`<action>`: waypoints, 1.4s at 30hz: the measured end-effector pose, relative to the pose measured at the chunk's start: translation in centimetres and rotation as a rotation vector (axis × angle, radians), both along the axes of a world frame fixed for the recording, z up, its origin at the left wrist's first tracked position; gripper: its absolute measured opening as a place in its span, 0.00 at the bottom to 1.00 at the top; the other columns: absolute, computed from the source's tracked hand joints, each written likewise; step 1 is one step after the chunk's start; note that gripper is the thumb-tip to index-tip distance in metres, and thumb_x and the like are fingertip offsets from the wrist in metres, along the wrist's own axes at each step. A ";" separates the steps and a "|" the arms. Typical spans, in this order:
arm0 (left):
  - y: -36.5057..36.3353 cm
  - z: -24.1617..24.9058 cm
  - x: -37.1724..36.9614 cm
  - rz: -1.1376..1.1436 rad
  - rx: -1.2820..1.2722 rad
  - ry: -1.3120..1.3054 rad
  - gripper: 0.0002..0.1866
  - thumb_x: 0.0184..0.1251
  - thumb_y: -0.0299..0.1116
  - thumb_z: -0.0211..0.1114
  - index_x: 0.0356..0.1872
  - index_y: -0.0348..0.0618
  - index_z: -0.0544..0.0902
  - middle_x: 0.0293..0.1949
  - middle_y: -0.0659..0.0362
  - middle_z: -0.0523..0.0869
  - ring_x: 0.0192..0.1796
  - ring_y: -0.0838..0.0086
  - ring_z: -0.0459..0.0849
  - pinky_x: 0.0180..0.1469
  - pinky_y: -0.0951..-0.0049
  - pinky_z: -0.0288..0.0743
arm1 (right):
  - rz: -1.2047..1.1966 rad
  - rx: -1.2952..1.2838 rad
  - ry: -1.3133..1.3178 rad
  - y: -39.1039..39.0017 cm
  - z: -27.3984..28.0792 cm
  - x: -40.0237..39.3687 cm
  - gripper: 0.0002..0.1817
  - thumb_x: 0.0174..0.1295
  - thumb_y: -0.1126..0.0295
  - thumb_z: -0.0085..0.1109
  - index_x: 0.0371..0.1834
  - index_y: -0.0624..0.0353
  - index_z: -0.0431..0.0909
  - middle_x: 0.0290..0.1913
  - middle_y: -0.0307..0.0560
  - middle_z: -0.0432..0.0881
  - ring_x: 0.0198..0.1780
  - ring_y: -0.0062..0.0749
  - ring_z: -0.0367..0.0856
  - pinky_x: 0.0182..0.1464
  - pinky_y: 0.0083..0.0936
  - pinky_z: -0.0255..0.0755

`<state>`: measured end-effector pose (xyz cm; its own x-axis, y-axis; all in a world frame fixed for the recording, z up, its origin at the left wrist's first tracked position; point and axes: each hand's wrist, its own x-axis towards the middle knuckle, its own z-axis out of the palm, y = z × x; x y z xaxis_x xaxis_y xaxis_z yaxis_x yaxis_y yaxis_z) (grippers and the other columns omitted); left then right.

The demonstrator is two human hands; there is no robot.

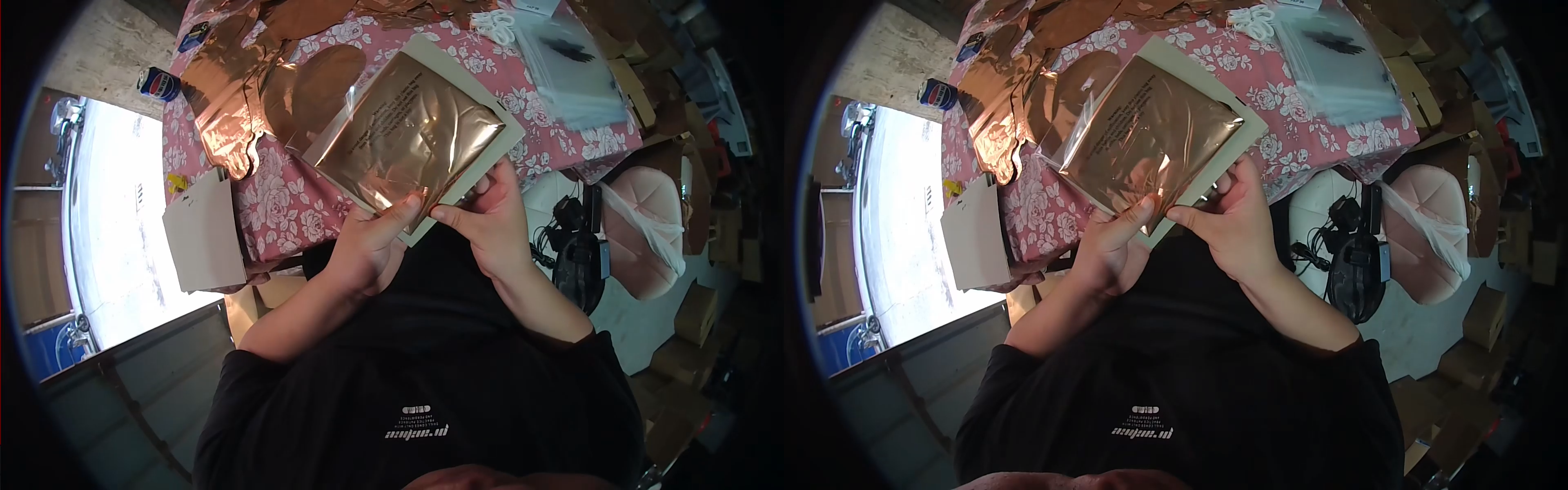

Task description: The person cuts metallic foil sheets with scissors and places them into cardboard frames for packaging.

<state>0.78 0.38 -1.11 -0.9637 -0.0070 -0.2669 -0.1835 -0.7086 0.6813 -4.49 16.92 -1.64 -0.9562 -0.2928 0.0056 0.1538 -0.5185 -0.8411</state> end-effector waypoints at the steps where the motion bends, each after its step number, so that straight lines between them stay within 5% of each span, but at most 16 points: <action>1: 0.0 -0.1 0.1 0.002 0.001 -0.001 0.25 0.83 0.26 0.66 0.77 0.39 0.75 0.69 0.55 0.86 0.73 0.64 0.82 0.80 0.55 0.70 | 0.002 0.001 -0.001 0.1 -0.2 0.1 0.43 0.61 0.89 0.75 0.77 0.59 0.64 0.62 0.48 0.87 0.62 0.33 0.88 0.69 0.34 0.81; 10: -0.7 -0.1 0.3 0.022 0.079 0.025 0.16 0.85 0.26 0.64 0.68 0.41 0.81 0.67 0.57 0.86 0.72 0.69 0.81 0.78 0.59 0.70 | 0.099 0.081 0.006 1.5 -1.1 -0.3 0.33 0.59 0.92 0.73 0.67 0.59 0.76 0.57 0.45 0.90 0.59 0.29 0.89 0.64 0.31 0.84; 18: -0.3 0.6 -0.1 0.062 0.030 0.076 0.15 0.84 0.21 0.61 0.66 0.39 0.82 0.67 0.53 0.87 0.70 0.66 0.84 0.75 0.57 0.77 | 0.074 -0.072 -0.264 3.3 -0.7 -0.8 0.14 0.77 0.80 0.64 0.61 0.57 0.81 0.53 0.42 0.91 0.54 0.28 0.90 0.52 0.27 0.86; 22: -1.0 1.0 -0.1 0.016 0.069 0.053 0.14 0.83 0.23 0.62 0.64 0.37 0.82 0.66 0.51 0.87 0.69 0.64 0.85 0.73 0.56 0.78 | 0.027 -0.063 -0.241 3.4 -2.0 -0.9 0.12 0.76 0.81 0.64 0.58 0.57 0.82 0.48 0.41 0.91 0.47 0.26 0.90 0.50 0.27 0.86; 26: -5.8 0.2 -0.3 0.106 -0.027 0.138 0.23 0.83 0.40 0.65 0.69 0.35 0.79 0.67 0.47 0.86 0.70 0.58 0.84 0.73 0.52 0.78 | 0.086 -0.012 -0.101 4.7 -2.1 -1.2 0.12 0.73 0.82 0.66 0.57 0.57 0.82 0.42 0.40 0.88 0.40 0.26 0.88 0.44 0.26 0.86; 30: -10.2 1.4 -1.0 -0.038 0.247 0.172 0.31 0.86 0.41 0.61 0.80 0.32 0.71 0.68 0.47 0.86 0.71 0.59 0.84 0.71 0.57 0.80 | 0.097 0.077 -0.057 6.0 -2.4 -0.7 0.16 0.70 0.82 0.70 0.59 0.59 0.82 0.46 0.41 0.89 0.40 0.28 0.89 0.40 0.27 0.87; 32: -11.1 1.3 -1.3 -0.142 -0.145 0.120 0.27 0.86 0.35 0.60 0.79 0.34 0.73 0.66 0.50 0.88 0.68 0.64 0.86 0.68 0.65 0.81 | 0.205 0.081 -0.056 6.8 -2.5 -0.7 0.20 0.71 0.80 0.69 0.65 0.61 0.81 0.54 0.44 0.89 0.48 0.29 0.90 0.49 0.28 0.87; 35: -9.7 1.1 -1.1 -0.136 -0.388 0.087 0.23 0.83 0.28 0.63 0.75 0.35 0.77 0.62 0.55 0.89 0.64 0.71 0.86 0.68 0.67 0.79 | 0.115 0.057 -0.105 6.8 -2.2 -0.3 0.22 0.77 0.77 0.61 0.72 0.67 0.78 0.60 0.47 0.89 0.60 0.29 0.87 0.68 0.29 0.77; 37: -9.4 1.2 -0.7 -0.168 -0.521 0.007 0.23 0.79 0.22 0.67 0.72 0.36 0.79 0.58 0.61 0.88 0.62 0.78 0.84 0.68 0.70 0.77 | 0.110 0.072 -0.155 6.9 -1.9 -0.6 0.20 0.77 0.77 0.60 0.70 0.67 0.79 0.59 0.47 0.89 0.59 0.28 0.88 0.66 0.28 0.78; 42: -8.3 1.4 0.1 -0.172 -0.493 0.085 0.21 0.81 0.27 0.70 0.71 0.39 0.79 0.58 0.63 0.89 0.59 0.81 0.84 0.64 0.75 0.77 | 0.218 0.085 -0.165 7.5 -2.1 -0.7 0.10 0.75 0.78 0.65 0.57 0.62 0.83 0.45 0.35 0.87 0.46 0.18 0.84 0.54 0.21 0.78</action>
<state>0.84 -7.94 0.27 -0.9801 0.0484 -0.1923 -0.1982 -0.2644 0.9438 -5.23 24.43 -3.72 -0.8565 -0.4844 -0.1783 0.3927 -0.3872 -0.8342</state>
